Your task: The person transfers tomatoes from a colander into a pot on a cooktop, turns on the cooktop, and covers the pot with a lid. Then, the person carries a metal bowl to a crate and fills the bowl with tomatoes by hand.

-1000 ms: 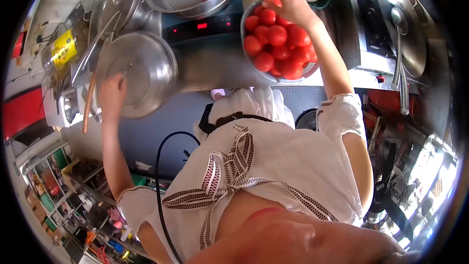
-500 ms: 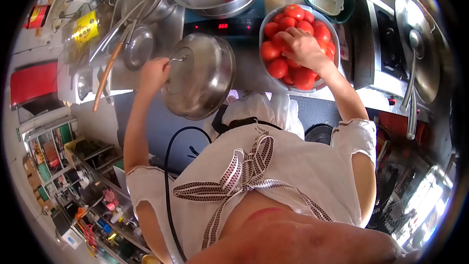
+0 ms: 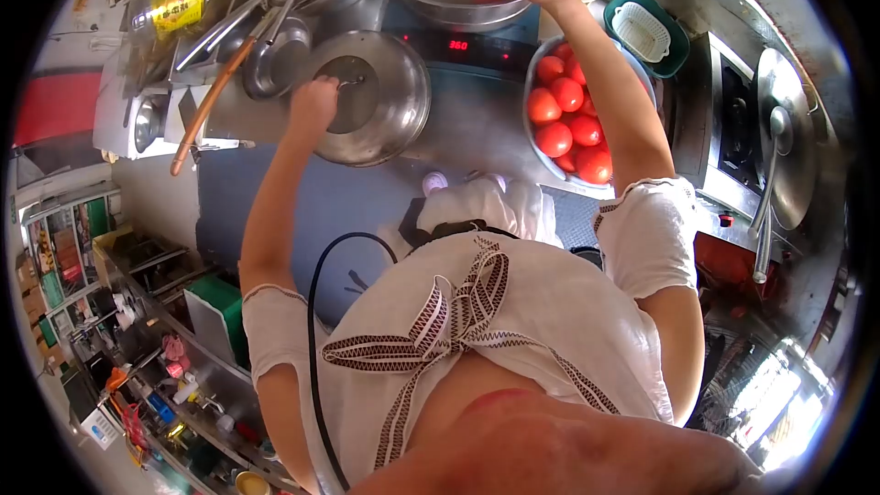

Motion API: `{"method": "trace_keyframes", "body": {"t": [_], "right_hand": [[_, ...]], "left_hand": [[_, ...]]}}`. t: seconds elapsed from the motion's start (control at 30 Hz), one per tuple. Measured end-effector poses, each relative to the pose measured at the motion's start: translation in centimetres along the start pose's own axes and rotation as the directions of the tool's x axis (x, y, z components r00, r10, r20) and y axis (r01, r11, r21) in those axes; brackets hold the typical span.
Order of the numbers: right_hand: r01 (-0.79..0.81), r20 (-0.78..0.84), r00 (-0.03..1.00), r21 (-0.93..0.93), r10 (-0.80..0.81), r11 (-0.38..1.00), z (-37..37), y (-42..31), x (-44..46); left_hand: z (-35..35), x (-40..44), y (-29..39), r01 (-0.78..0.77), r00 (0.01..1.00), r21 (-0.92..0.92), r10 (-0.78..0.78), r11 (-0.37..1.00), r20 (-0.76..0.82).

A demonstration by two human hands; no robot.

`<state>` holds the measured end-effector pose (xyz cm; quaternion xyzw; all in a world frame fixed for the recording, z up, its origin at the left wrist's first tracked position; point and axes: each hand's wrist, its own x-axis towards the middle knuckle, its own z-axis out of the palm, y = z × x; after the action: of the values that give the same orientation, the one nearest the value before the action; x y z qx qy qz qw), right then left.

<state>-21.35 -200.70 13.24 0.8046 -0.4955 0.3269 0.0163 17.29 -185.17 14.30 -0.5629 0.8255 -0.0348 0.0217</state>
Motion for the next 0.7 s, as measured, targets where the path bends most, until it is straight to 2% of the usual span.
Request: {"method": "trace_keyframes", "body": {"t": [0.03,0.07,0.13,0.17,0.2,0.27,0.33,0.37,0.5,0.6,0.63,0.7], "right_hand": [[0.194,-0.13,0.967,-0.194,-0.221,0.962,0.4,0.3,-0.2],[0.195,-0.119,0.968,-0.206,-0.222,0.959,0.2,1.0,-0.8],[-0.04,-0.021,0.999,0.018,0.041,0.999,-3.9,-0.4,-2.7],[-0.026,0.007,1.0,-0.072,0.026,0.997,-5.3,0.2,-4.3],[-0.121,0.076,0.989,-0.062,0.125,0.991,-6.1,1.5,-6.1],[-0.205,0.152,0.965,-0.074,0.214,0.976,-9.4,2.4,-10.0],[-0.305,0.236,0.908,-0.194,0.346,0.932,-11.5,2.9,-14.1],[-0.407,0.307,0.839,-0.194,0.449,0.892,-12.4,2.7,-15.9],[-0.493,0.32,0.778,-0.222,0.541,0.841,-13.3,1.2,-20.9],[-0.456,0.287,0.789,-0.321,0.544,0.83,-13.3,-1.0,-22.4],[-0.521,0.33,0.729,-0.301,0.6,0.799,-13.7,-2.2,-22.1],[-0.536,0.309,0.73,-0.294,0.609,0.791,-13.5,-2.4,-22.6]], "left_hand": [[0.7,0.0,-0.5,0.038,0.999,-0.017,-0.038,0.999,-0.024],[1.4,-0.1,-1.1,0.073,0.996,-0.039,-0.074,0.997,-0.045],[1.7,0.0,-2.3,0.092,0.996,-0.009,-0.092,0.996,-0.013],[1.9,0.2,-2.6,0.111,0.994,0.037,-0.112,0.993,0.021],[1.6,0.4,-2.4,0.085,0.996,0.01,-0.085,0.996,0.024],[0.4,0.8,-2.7,0.037,0.998,-0.056,-0.04,0.998,-0.042],[0.6,1.4,-3.2,0.024,0.999,-0.051,-0.026,0.998,-0.028],[0.7,1.6,-3.2,0.03,0.999,-0.038,-0.03,0.999,-0.014],[0.2,2.0,-1.5,-0.031,0.999,0.0,0.031,1.0,0.038],[0.0,1.9,-1.1,-0.007,0.999,0.025,0.006,1.0,0.037],[-0.1,1.8,-0.9,0.005,0.999,0.022,-0.006,1.0,0.032],[-0.1,1.6,-0.5,0.013,0.999,0.022,-0.013,1.0,0.029]]}}
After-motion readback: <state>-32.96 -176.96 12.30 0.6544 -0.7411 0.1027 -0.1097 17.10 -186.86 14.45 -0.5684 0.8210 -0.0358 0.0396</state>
